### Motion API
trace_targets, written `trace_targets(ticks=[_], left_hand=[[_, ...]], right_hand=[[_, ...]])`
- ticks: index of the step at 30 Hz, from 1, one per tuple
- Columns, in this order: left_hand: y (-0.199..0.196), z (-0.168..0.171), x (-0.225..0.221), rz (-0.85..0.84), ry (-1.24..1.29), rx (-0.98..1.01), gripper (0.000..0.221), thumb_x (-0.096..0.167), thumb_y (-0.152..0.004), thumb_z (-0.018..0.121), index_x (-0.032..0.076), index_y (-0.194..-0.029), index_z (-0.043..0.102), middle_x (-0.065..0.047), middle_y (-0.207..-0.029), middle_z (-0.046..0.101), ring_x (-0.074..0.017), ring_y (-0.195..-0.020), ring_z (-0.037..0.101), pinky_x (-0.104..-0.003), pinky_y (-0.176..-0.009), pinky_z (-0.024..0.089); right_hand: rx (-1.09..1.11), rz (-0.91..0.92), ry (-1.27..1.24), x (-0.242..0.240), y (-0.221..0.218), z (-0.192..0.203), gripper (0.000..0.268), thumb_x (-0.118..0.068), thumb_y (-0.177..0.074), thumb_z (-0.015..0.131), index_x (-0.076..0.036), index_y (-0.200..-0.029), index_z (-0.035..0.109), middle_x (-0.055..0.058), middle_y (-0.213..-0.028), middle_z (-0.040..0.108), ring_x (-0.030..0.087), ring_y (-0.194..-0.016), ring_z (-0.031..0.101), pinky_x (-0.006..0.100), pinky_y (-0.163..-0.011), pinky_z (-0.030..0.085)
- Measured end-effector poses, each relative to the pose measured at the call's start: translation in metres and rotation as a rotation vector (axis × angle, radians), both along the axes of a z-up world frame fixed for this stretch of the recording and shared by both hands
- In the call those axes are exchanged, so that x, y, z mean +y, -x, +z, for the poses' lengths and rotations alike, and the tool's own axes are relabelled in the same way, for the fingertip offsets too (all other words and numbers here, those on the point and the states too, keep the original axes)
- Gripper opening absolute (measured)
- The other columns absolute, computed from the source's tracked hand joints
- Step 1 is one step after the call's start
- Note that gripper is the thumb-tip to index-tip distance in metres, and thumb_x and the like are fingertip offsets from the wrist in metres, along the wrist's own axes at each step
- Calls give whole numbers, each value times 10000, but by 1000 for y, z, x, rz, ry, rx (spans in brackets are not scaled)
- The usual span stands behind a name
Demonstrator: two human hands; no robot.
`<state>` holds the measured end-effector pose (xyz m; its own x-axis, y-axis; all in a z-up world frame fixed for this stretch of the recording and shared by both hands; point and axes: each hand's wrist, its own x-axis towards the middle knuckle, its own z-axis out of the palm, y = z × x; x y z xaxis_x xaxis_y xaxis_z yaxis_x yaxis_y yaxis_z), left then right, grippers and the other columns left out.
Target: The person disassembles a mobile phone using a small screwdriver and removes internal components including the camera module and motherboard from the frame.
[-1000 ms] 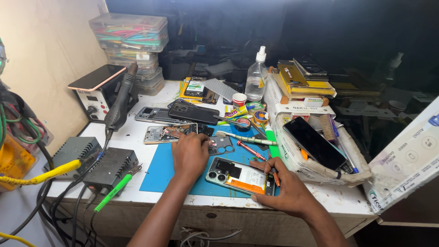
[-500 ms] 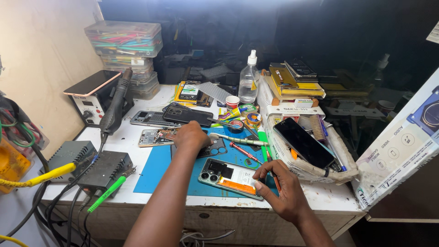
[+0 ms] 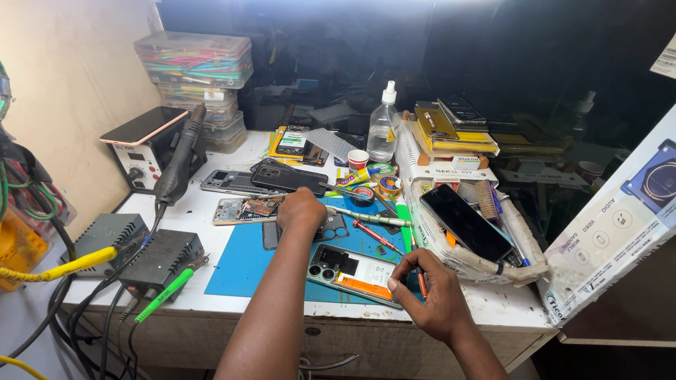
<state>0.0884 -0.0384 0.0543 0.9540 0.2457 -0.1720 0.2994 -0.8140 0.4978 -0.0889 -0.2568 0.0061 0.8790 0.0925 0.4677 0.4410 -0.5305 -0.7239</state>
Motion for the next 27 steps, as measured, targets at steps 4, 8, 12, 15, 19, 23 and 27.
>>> trace_targets(ticks=[4,8,12,15,19,23,27], left_hand=[[1,1,4,12,23,23,612,258,-824,868,98,-1356,613,-168,-1368,635,-304,-1271,628,-411,-1034,530],[-6,-1,20,-18,153,-6,547,331,-761,939,26,-1164,727,-148,-1122,773,-247,-1054,746,-365,-949,562],[-7,-13,37,24,361,-209,293,317,-768,896,60,-883,813,-102,-870,802,-206,-825,749,-358,-820,558],[6,-40,43,76,526,-512,222,234,-767,880,42,-801,773,-100,-797,783,-202,-735,729,-355,-744,554],[17,-58,45,101,657,-777,203,136,-760,837,55,-912,731,-95,-797,773,-212,-689,713,-355,-671,545],[26,-58,43,-71,558,-832,116,139,-819,789,78,-918,796,-113,-834,781,-231,-726,747,-373,-689,561],[31,-49,38,-80,457,-829,112,150,-857,753,95,-940,805,-132,-880,776,-309,-775,741,-416,-719,560]], right_hand=[[25,-16,-11,-2,0,-2,205,-227,-807,737,-61,-874,638,67,-769,714,152,-732,693,322,-679,557],[9,-11,-48,-1,-2,-2,200,-238,-950,616,-47,-990,661,94,-775,689,169,-735,669,341,-678,539],[91,-19,90,13,-10,24,390,-240,-1020,450,-96,-1378,505,126,-915,699,265,-675,684,436,-673,505],[332,-111,353,33,-33,55,612,-293,-1076,436,-141,-1627,218,202,-897,751,363,-739,728,487,-742,519],[361,-123,750,60,-62,69,474,-346,-1069,405,-123,-1487,387,246,-897,728,420,-895,695,530,-836,489],[293,-78,849,67,-76,59,413,-385,-1038,452,-101,-1325,536,192,-989,726,393,-947,686,519,-825,513],[87,-111,861,68,-80,55,402,-382,-945,596,-95,-1222,639,166,-1041,680,336,-1019,640,465,-859,508]])
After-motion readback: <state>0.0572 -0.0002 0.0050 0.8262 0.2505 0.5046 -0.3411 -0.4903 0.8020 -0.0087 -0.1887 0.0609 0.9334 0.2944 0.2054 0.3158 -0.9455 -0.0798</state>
